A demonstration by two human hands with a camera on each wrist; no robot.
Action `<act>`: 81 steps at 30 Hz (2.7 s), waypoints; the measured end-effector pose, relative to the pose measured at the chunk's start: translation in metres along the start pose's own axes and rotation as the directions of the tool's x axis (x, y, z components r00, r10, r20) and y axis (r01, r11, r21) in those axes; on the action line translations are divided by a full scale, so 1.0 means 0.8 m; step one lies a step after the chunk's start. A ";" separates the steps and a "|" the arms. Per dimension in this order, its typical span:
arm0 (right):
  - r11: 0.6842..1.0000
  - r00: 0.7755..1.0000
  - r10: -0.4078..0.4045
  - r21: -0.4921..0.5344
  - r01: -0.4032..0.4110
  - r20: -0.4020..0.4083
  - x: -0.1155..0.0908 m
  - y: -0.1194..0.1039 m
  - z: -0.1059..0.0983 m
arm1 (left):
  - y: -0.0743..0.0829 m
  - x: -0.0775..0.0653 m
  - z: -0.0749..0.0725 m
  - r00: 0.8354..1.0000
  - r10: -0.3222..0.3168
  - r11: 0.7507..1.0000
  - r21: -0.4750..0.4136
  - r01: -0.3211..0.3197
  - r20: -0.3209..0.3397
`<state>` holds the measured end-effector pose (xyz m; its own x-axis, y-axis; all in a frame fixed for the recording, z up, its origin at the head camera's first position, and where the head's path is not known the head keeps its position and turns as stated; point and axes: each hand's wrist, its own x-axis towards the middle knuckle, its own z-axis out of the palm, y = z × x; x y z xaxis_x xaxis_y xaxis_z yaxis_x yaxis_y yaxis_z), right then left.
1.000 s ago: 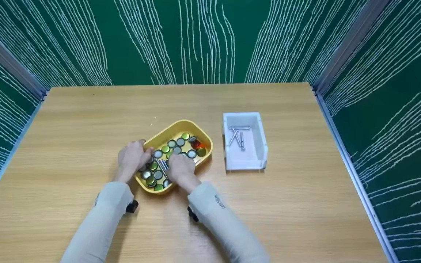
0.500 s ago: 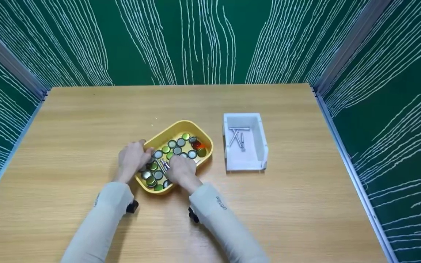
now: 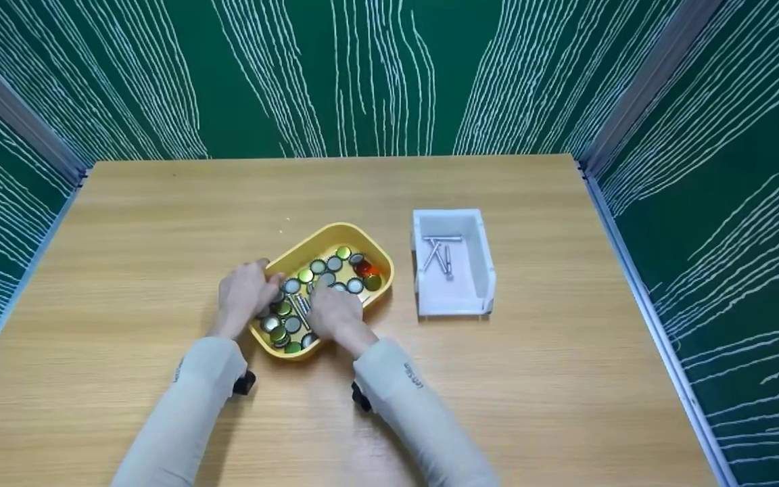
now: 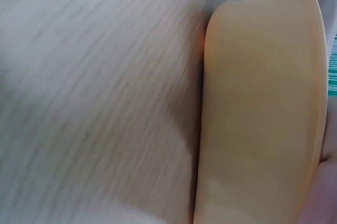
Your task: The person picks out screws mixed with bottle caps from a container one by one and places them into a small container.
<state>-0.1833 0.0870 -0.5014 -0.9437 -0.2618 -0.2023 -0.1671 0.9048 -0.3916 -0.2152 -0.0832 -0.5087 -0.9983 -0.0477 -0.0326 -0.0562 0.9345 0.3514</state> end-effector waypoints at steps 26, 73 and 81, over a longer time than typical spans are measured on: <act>0.975 0.990 -0.100 0.207 0.079 0.095 0.003 0.004 -0.016 | 0.002 0.001 -0.002 1.000 -0.011 0.999 0.031 0.011 0.001; 0.832 0.991 -0.107 0.538 0.134 -0.081 -0.020 0.144 -0.146 | 0.002 0.002 -0.003 0.999 -0.001 0.999 0.048 -0.001 0.038; 0.928 0.976 0.004 0.363 0.078 -0.219 -0.025 0.186 -0.158 | 0.001 0.003 -0.001 1.000 0.005 0.999 0.038 -0.006 0.020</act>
<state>-0.2255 0.2693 -0.4422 -0.9839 -0.1786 -0.0027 -0.1247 0.6978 -0.7054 -0.2180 -0.0829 -0.5074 -0.9981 -0.0361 -0.0495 -0.0499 0.9476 0.3154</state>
